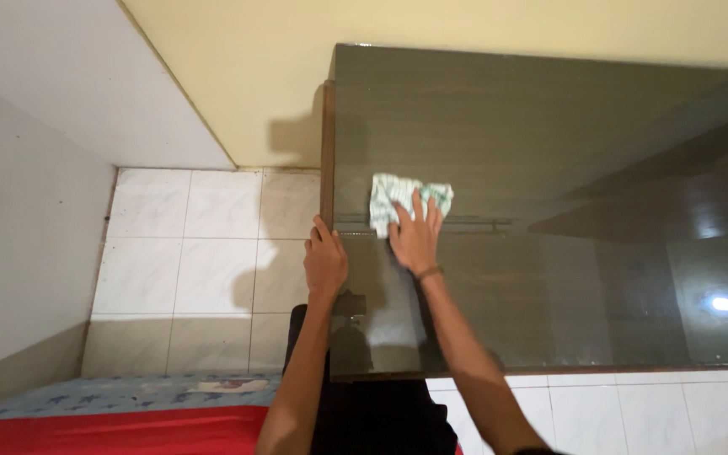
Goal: The person wipes the surface of a dark brown cabinet with a white cloth. They move around the cabinet to clean different sections, including the top, sides, and front, using both hands to apply pressure.
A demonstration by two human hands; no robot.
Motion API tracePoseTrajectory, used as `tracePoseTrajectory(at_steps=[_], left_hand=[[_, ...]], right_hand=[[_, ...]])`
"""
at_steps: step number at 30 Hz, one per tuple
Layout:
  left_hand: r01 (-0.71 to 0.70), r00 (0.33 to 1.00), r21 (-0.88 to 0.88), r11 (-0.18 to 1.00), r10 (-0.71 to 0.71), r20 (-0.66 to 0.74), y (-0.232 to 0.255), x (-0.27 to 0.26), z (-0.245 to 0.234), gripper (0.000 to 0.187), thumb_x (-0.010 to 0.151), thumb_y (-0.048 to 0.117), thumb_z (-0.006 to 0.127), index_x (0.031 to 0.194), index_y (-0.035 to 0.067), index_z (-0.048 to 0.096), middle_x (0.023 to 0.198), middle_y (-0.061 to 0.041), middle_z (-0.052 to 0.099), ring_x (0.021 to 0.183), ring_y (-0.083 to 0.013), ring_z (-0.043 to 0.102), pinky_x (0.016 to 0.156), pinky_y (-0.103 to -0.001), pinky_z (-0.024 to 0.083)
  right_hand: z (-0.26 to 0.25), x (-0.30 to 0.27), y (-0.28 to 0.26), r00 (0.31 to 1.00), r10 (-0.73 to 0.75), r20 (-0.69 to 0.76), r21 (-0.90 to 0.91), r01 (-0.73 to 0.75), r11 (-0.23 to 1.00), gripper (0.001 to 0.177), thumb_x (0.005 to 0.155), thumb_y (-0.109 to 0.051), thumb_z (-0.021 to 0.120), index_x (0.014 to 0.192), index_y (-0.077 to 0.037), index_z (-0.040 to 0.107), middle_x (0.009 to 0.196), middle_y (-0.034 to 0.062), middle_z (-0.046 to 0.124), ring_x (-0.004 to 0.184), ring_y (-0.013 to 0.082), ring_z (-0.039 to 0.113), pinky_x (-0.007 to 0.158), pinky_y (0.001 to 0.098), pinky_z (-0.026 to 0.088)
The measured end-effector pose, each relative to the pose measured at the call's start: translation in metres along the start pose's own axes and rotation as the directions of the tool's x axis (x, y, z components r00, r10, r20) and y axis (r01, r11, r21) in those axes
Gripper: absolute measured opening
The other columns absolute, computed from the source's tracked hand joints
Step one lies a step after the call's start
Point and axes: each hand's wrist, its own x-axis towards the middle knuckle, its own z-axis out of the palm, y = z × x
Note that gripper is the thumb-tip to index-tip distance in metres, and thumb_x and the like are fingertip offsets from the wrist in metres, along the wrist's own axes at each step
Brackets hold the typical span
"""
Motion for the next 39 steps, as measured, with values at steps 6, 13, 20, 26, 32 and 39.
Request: tracePoseTrajectory(at_steps=[6,13,20,26,32,39], left_hand=[[-0.021,1.000,-0.026,0.999,0.021,-0.010,-0.008,0.000,0.006,0.059,0.106,0.026,0.046,0.153,-0.003,0.026,0.136,-0.030,0.054,0.112,-0.0514,0.056,0.089,-0.058,0.051],[0.007,1.000,-0.087,0.996,-0.006,0.003,-0.008,-0.001,0.000,0.058,0.105,0.028,0.046,0.153,0.000,0.028,0.139,-0.029,0.053,0.115,-0.0513,0.054,0.092,-0.059,0.048],[0.003,1.000,-0.076,0.997,-0.002,0.005,-0.007,0.001,0.003,0.059,0.106,0.025,0.047,0.153,-0.004,0.027,0.137,-0.032,0.053,0.110,-0.0519,0.055,0.091,-0.058,0.049],[-0.042,0.999,-0.060,0.997,0.040,-0.024,-0.006,-0.001,0.003,0.059,0.106,0.023,0.048,0.153,-0.006,0.026,0.134,-0.033,0.054,0.109,-0.0521,0.056,0.089,-0.057,0.050],[-0.046,0.997,-0.059,0.997,0.043,-0.058,-0.007,0.000,0.005,0.059,0.105,0.022,0.049,0.152,-0.006,0.028,0.134,-0.033,0.054,0.111,-0.0516,0.056,0.090,-0.057,0.051],[-0.074,0.996,-0.060,0.996,0.071,-0.046,-0.014,0.002,0.006,0.072,0.091,0.019,0.053,0.153,-0.004,0.026,0.137,-0.033,0.051,0.111,-0.0522,0.054,0.089,-0.057,0.050]], right_hand=[[0.023,0.101,0.016,0.986,0.130,0.106,-0.035,-0.127,0.991,0.054,0.090,-0.032,0.059,0.143,-0.025,0.058,0.163,0.0232,0.029,0.142,0.0617,0.023,0.115,0.0705,0.018],[0.003,0.040,0.010,0.998,0.035,0.044,-0.031,-0.034,0.999,0.052,0.091,-0.029,0.063,0.142,-0.021,0.060,0.160,0.0247,0.037,0.143,0.0586,0.030,0.117,0.0681,0.022],[-0.045,-0.097,0.000,0.998,0.048,0.037,-0.025,-0.047,0.999,0.047,0.086,-0.025,0.067,0.132,-0.015,0.069,0.159,0.0262,0.038,0.144,0.0570,0.030,0.118,0.0655,0.024],[-0.019,-0.025,0.030,0.997,0.067,-0.024,-0.060,-0.069,0.996,0.048,0.091,-0.030,0.065,0.136,-0.016,0.065,0.162,0.0275,0.033,0.145,0.0591,0.026,0.119,0.0693,0.017],[0.017,0.089,0.034,0.992,0.078,0.095,-0.058,-0.072,0.996,0.052,0.091,-0.032,0.064,0.142,-0.022,0.063,0.161,0.0280,0.033,0.142,0.0638,0.022,0.117,0.0710,0.016],[0.009,-0.009,-0.045,0.960,-0.263,0.097,0.131,0.249,0.960,0.047,0.079,-0.023,0.077,0.126,-0.024,0.073,0.158,0.0178,0.046,0.145,0.0536,0.034,0.120,0.0585,0.029]])
